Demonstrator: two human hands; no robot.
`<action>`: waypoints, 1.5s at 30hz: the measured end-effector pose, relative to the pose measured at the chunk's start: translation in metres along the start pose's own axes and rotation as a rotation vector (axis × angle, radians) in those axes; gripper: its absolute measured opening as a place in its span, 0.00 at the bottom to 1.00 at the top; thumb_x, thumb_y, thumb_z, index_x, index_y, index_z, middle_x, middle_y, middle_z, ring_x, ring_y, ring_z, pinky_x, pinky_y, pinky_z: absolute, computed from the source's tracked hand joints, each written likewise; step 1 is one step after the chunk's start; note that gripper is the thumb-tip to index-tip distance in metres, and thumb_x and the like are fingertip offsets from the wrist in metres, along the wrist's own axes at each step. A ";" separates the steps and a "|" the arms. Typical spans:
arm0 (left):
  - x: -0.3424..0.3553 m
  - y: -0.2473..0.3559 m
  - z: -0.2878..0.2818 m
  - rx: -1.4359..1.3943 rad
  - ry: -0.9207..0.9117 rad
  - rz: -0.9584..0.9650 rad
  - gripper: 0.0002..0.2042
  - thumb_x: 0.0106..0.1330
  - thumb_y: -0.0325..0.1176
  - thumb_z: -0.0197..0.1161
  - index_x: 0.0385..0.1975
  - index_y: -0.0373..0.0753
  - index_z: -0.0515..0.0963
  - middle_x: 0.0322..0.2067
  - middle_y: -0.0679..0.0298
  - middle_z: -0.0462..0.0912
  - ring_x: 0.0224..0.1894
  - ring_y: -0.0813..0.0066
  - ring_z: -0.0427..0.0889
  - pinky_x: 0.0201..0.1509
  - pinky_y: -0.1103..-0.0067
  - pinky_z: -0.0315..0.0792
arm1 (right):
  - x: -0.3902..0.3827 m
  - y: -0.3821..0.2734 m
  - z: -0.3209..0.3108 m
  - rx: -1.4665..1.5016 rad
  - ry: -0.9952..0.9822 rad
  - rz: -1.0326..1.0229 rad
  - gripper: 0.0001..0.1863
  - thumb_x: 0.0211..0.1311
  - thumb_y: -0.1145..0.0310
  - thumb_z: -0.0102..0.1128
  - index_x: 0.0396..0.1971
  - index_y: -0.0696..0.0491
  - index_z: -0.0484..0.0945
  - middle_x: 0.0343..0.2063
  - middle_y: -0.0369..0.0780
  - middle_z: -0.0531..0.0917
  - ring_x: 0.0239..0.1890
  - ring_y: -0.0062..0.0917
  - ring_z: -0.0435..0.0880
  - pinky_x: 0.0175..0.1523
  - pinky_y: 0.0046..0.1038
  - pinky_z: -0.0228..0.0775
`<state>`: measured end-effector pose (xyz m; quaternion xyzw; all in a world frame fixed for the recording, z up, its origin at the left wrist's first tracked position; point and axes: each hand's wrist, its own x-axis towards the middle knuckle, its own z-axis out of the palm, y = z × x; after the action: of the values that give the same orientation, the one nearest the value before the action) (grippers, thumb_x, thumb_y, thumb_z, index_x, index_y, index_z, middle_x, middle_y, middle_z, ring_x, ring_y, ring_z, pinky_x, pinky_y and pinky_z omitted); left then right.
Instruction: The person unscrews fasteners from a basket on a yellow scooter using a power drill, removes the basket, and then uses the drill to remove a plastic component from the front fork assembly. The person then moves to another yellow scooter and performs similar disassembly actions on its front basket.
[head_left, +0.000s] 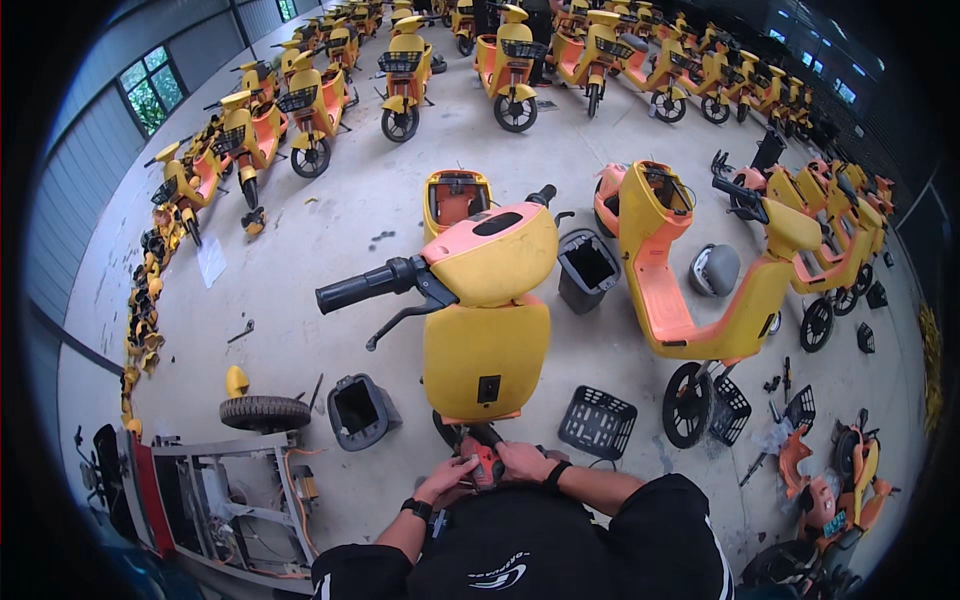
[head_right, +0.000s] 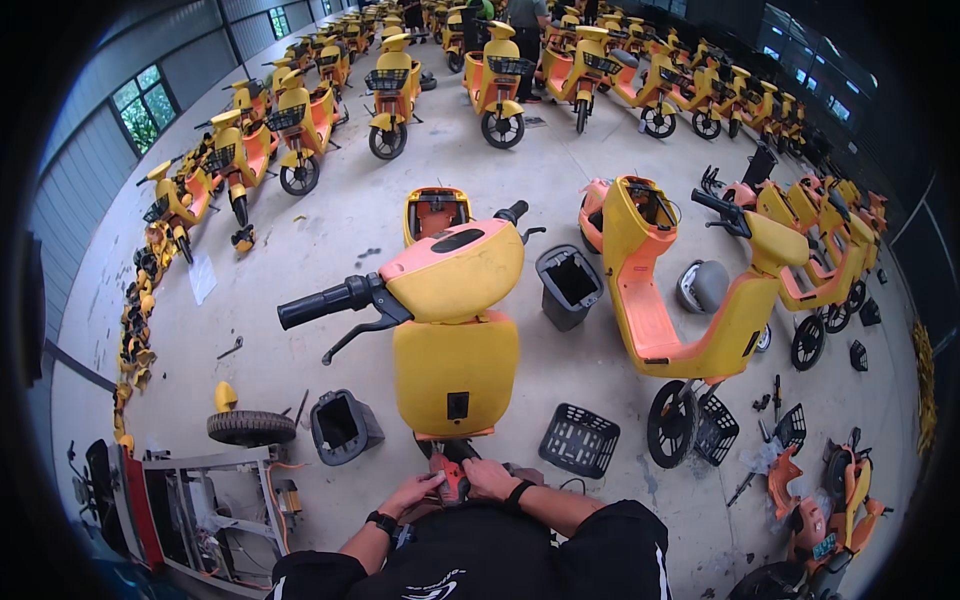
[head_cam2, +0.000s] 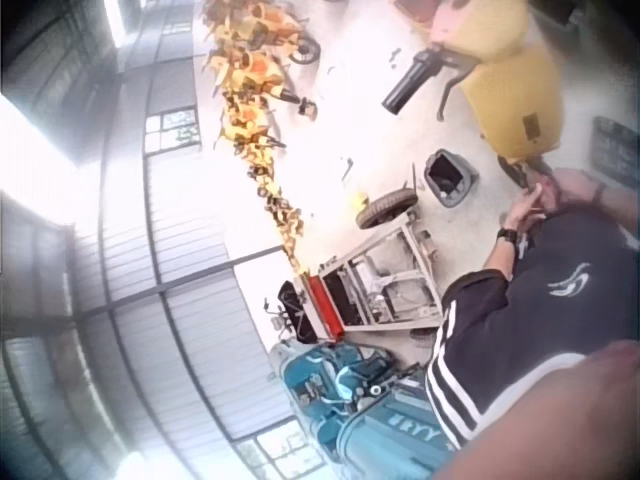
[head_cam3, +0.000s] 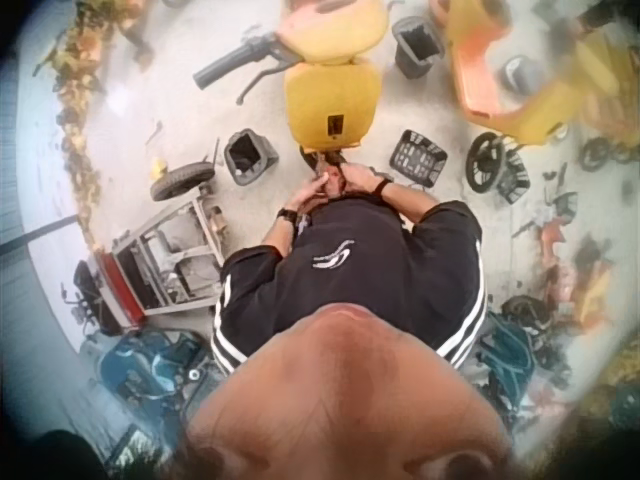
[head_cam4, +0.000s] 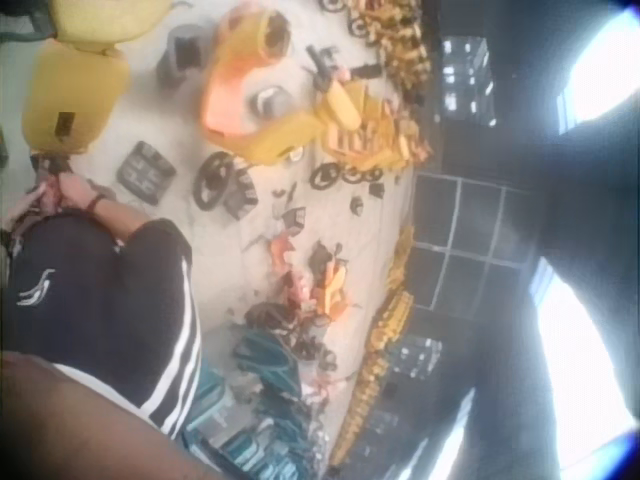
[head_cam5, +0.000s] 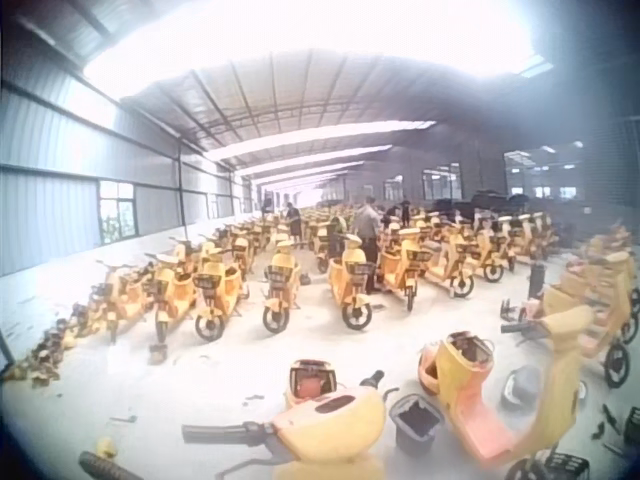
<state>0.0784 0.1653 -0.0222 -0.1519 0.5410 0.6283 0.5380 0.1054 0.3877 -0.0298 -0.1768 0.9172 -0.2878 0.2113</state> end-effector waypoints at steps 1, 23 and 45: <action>0.004 -0.001 0.008 -0.001 0.063 0.019 0.23 0.68 0.44 0.58 0.55 0.32 0.70 0.41 0.58 0.81 0.34 0.70 0.82 0.40 0.77 0.78 | 0.002 0.004 -0.003 -0.002 -0.023 -0.011 0.28 0.39 0.65 0.69 0.41 0.61 0.69 0.37 0.52 0.79 0.39 0.47 0.80 0.43 0.41 0.75; 0.074 -0.006 0.034 0.088 0.178 0.087 0.22 0.65 0.39 0.61 0.54 0.33 0.69 0.45 0.61 0.79 0.45 0.73 0.78 0.41 0.74 0.75 | 0.004 0.065 -0.021 0.010 -0.085 0.048 0.35 0.35 0.60 0.71 0.48 0.57 0.71 0.41 0.50 0.79 0.41 0.46 0.80 0.45 0.40 0.74; 0.078 -0.008 0.040 -0.112 0.195 0.163 0.22 0.65 0.37 0.62 0.54 0.31 0.68 0.46 0.59 0.79 0.46 0.72 0.79 0.40 0.72 0.79 | 0.011 0.071 -0.034 -0.010 -0.095 0.030 0.30 0.35 0.61 0.73 0.40 0.57 0.72 0.37 0.48 0.80 0.41 0.44 0.80 0.45 0.39 0.75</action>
<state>0.0717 0.2382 -0.0722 -0.1976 0.5653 0.6814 0.4209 0.0648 0.4529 -0.0499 -0.1777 0.9101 -0.2711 0.2582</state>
